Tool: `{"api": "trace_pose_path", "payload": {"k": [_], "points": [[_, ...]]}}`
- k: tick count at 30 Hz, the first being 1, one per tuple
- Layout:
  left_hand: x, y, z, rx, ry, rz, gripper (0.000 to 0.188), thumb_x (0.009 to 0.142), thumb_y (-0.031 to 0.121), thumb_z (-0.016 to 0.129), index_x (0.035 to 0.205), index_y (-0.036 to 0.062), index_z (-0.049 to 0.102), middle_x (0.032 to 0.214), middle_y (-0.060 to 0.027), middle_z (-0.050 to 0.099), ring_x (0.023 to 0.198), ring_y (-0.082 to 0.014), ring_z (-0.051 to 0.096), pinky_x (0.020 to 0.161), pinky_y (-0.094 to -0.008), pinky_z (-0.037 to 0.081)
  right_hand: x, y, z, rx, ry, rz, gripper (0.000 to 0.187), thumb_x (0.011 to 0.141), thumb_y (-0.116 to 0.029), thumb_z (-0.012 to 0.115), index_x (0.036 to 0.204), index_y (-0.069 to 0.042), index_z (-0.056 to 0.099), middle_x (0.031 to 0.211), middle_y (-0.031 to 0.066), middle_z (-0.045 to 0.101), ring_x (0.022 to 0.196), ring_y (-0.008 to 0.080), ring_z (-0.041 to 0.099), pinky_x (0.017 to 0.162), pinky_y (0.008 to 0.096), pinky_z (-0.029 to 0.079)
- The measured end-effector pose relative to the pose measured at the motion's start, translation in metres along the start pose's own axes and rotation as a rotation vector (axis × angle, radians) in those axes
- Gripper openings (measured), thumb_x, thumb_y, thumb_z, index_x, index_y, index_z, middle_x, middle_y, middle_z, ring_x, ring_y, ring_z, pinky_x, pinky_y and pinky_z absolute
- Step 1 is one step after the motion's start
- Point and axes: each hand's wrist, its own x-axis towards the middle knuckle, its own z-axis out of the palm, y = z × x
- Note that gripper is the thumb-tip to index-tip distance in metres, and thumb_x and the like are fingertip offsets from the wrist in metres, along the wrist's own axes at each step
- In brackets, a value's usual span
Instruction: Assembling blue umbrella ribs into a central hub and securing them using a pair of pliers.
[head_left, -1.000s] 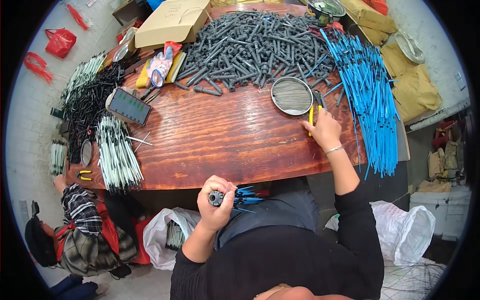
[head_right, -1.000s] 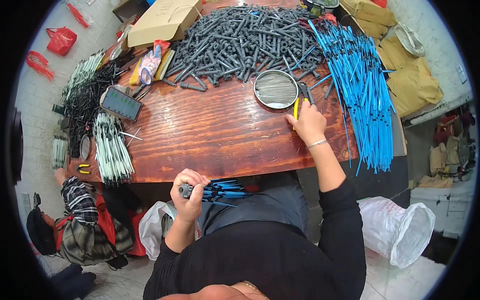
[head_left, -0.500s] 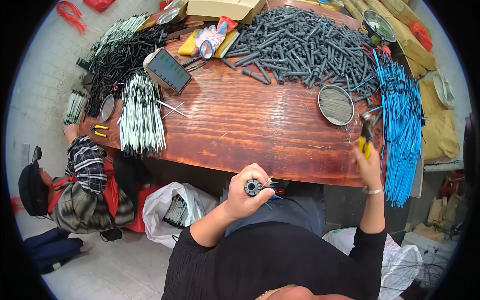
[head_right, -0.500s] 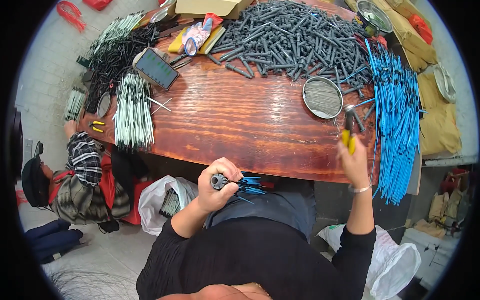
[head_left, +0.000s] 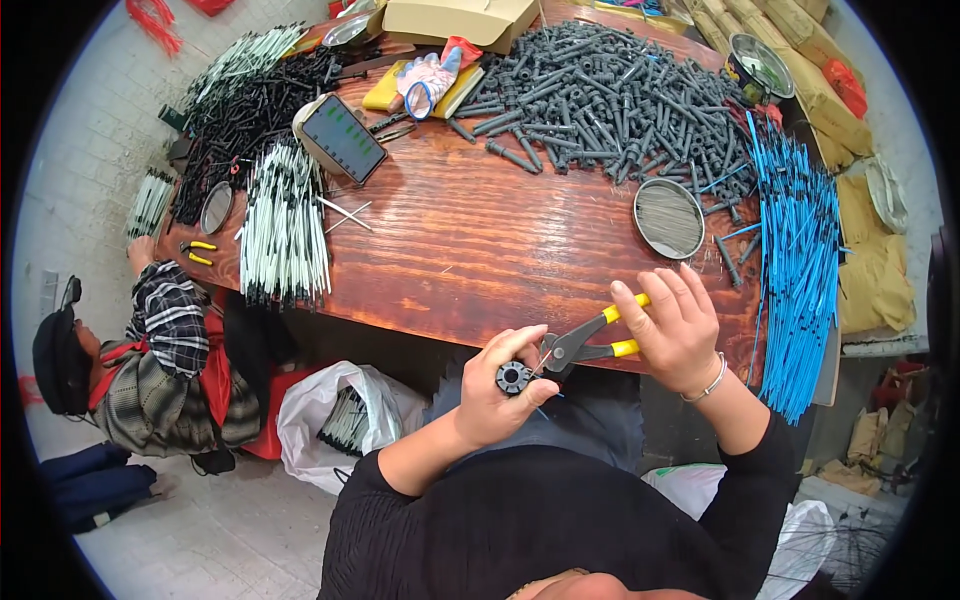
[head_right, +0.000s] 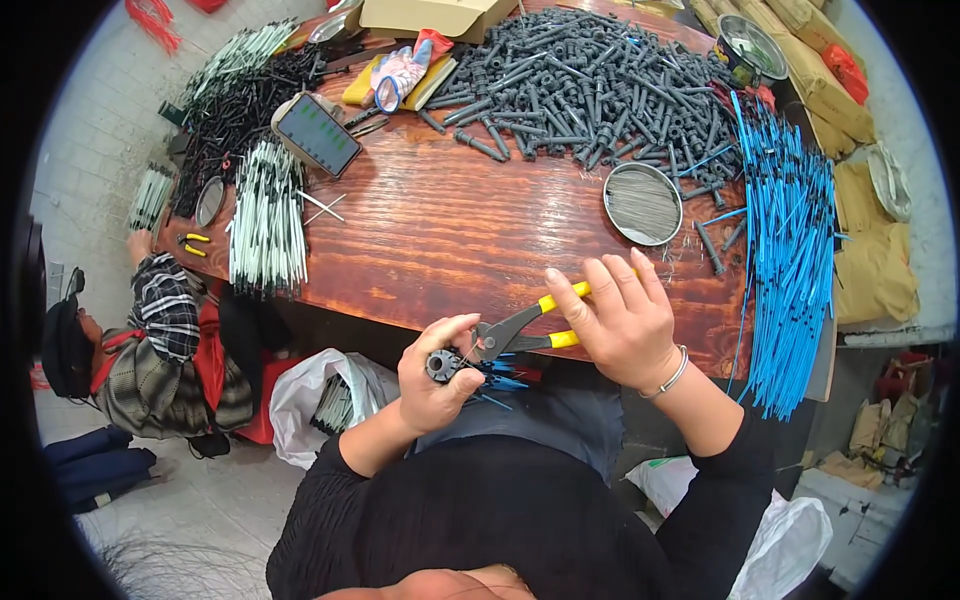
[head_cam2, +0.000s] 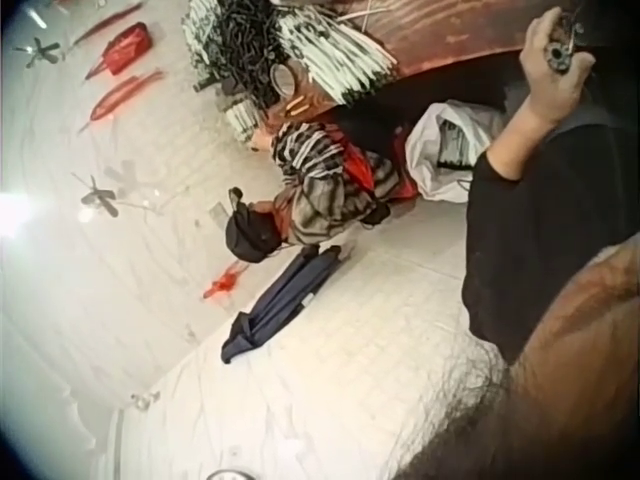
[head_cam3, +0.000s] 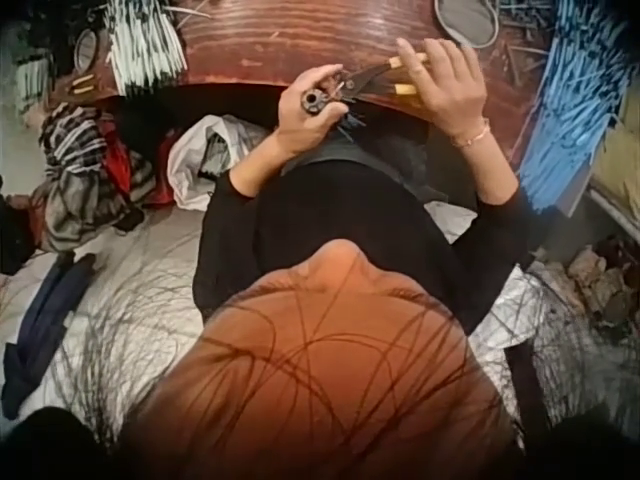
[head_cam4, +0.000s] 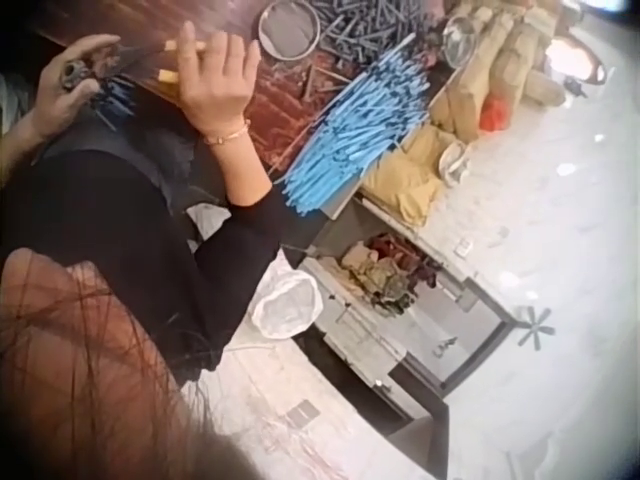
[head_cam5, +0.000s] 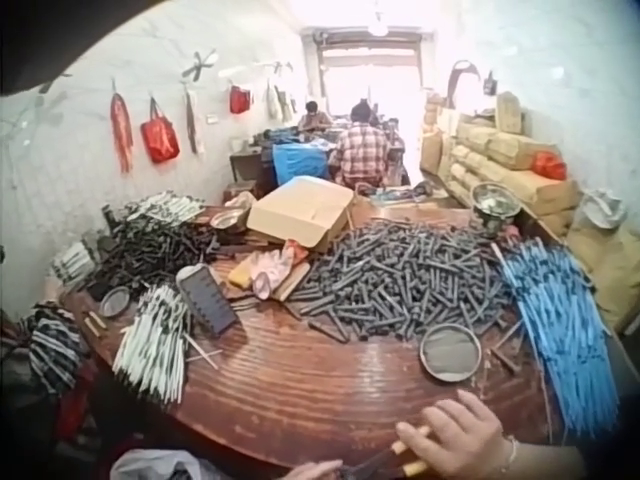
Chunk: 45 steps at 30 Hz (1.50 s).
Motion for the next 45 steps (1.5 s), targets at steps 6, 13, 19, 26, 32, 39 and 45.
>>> {"api": "trace_pose_path", "payload": {"k": [6, 13, 19, 26, 32, 39, 45], "points": [[0.001, 0.003, 0.001, 0.047, 0.041, 0.004, 0.057, 0.077, 0.027, 0.073, 0.119, -0.0057, 0.051, 0.077, -0.0061, 0.054, 0.074, -0.0147, 0.050, 0.072, -0.0281, 0.041, 0.009, 0.002, -0.007, -0.055, 0.033, -0.006, 0.042, 0.074, -0.016, 0.058, 0.116, -0.014, 0.061, 0.097, 0.0105, 0.057, 0.090, 0.0258, 0.059, 0.087, 0.0471, 0.044], [0.001, 0.006, 0.003, 0.052, 0.046, -0.057, 0.057, 0.077, 0.029, 0.073, 0.118, -0.0047, 0.052, 0.086, -0.0068, 0.054, 0.073, -0.0135, 0.048, 0.068, -0.0260, 0.041, 0.011, -0.002, -0.004, 0.042, -0.071, 0.015, 0.039, 0.076, -0.017, 0.058, 0.116, -0.017, 0.062, 0.098, 0.0091, 0.058, 0.091, 0.0257, 0.059, 0.090, 0.0501, 0.041], [0.002, 0.006, 0.001, 0.039, 0.031, -0.044, 0.055, 0.077, 0.031, 0.073, 0.116, -0.0045, 0.053, 0.089, -0.0072, 0.054, 0.073, -0.0130, 0.048, 0.066, -0.0249, 0.041, 0.015, -0.003, -0.010, -0.075, 0.101, -0.049, 0.039, 0.077, -0.018, 0.059, 0.116, -0.020, 0.062, 0.099, 0.0087, 0.058, 0.092, 0.0244, 0.059, 0.093, 0.0536, 0.037], [0.004, 0.006, 0.000, 0.027, 0.059, -0.061, 0.052, 0.077, 0.032, 0.073, 0.111, -0.0041, 0.055, 0.087, -0.0072, 0.054, 0.072, -0.0131, 0.049, 0.065, -0.0249, 0.041, 0.017, -0.003, -0.013, -0.115, 0.117, -0.080, 0.042, 0.074, -0.019, 0.061, 0.115, -0.020, 0.062, 0.092, 0.0074, 0.057, 0.084, 0.0231, 0.058, 0.085, 0.0479, 0.043], [0.002, 0.002, -0.006, -0.009, 0.044, -0.034, 0.050, 0.077, 0.032, 0.073, 0.108, -0.0038, 0.057, 0.083, -0.0081, 0.056, 0.070, -0.0150, 0.051, 0.064, -0.0266, 0.042, 0.006, -0.014, -0.004, 0.066, 0.076, 0.001, 0.045, 0.068, -0.018, 0.065, 0.113, -0.015, 0.062, 0.083, 0.0073, 0.055, 0.074, 0.0232, 0.057, 0.068, 0.0373, 0.047], [0.005, -0.007, -0.012, -0.126, -0.123, 0.064, 0.047, 0.077, 0.033, 0.073, 0.104, -0.0038, 0.059, 0.080, -0.0099, 0.059, 0.070, -0.0179, 0.055, 0.063, -0.0282, 0.043, -0.025, -0.042, 0.068, 0.707, 0.158, 0.196, 0.048, 0.062, -0.007, 0.068, 0.109, -0.012, 0.063, 0.082, 0.0077, 0.058, 0.071, 0.0249, 0.057, 0.063, 0.0355, 0.046], [0.001, -0.013, -0.014, -0.075, -0.085, 0.066, 0.049, 0.074, 0.033, 0.075, 0.103, -0.0035, 0.059, 0.080, -0.0106, 0.060, 0.069, -0.0189, 0.056, 0.064, -0.0284, 0.044, -0.010, -0.027, 0.041, 0.764, -0.034, 0.184, 0.049, 0.061, 0.000, 0.064, 0.109, -0.012, 0.063, 0.083, 0.0066, 0.060, 0.072, 0.0256, 0.058, 0.062, 0.0360, 0.046]]}}
